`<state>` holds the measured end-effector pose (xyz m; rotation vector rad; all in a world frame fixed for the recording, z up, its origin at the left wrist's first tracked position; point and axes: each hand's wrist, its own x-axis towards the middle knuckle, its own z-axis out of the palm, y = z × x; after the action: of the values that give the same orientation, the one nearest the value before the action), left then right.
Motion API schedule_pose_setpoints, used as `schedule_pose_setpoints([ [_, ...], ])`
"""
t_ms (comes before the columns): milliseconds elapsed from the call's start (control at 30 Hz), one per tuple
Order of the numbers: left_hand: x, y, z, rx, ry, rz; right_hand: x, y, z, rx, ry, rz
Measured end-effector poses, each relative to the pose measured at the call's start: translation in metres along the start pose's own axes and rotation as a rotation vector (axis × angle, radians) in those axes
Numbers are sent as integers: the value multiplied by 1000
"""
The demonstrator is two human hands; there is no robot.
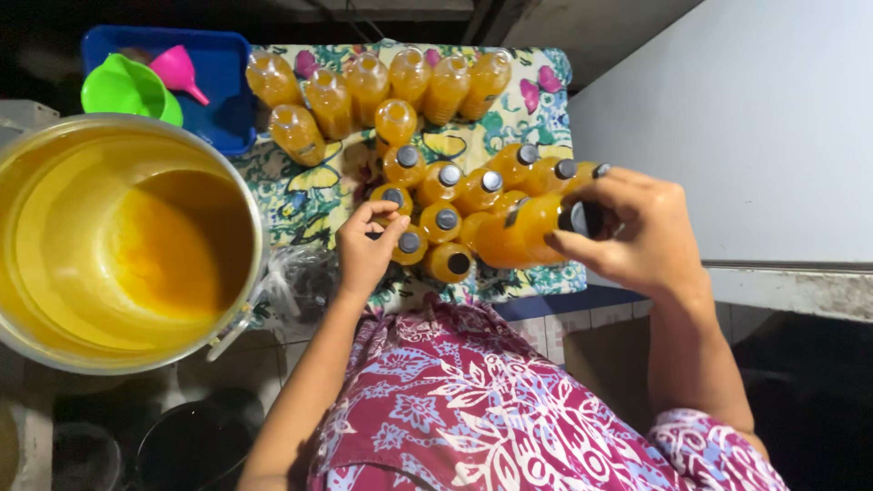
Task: The person screws black caps onto many plastic bottles filled with orange liquid. The person then places several capped bottles into a clear plastic bag.
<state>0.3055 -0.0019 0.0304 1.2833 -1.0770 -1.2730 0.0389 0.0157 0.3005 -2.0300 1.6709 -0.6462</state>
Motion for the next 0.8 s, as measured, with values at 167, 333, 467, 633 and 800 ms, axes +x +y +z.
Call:
schedule_pose_setpoints([
  [167, -12, -1, 17, -447, 16, -365, -45, 39, 16, -6, -33, 92],
  [333, -22, -13, 20, -646, 43, -499, -70, 89, 76, -3, -138, 37],
  [467, -33, -25, 19, -687, -38, -481, -82, 121, 136, -12, -188, -6],
  [633, -51, -32, 22, -604, -30, -464, -89, 148, 188, -70, -226, 53],
  [800, -68, -27, 24, -567, -72, -508, -85, 162, 202, -119, -215, 37],
])
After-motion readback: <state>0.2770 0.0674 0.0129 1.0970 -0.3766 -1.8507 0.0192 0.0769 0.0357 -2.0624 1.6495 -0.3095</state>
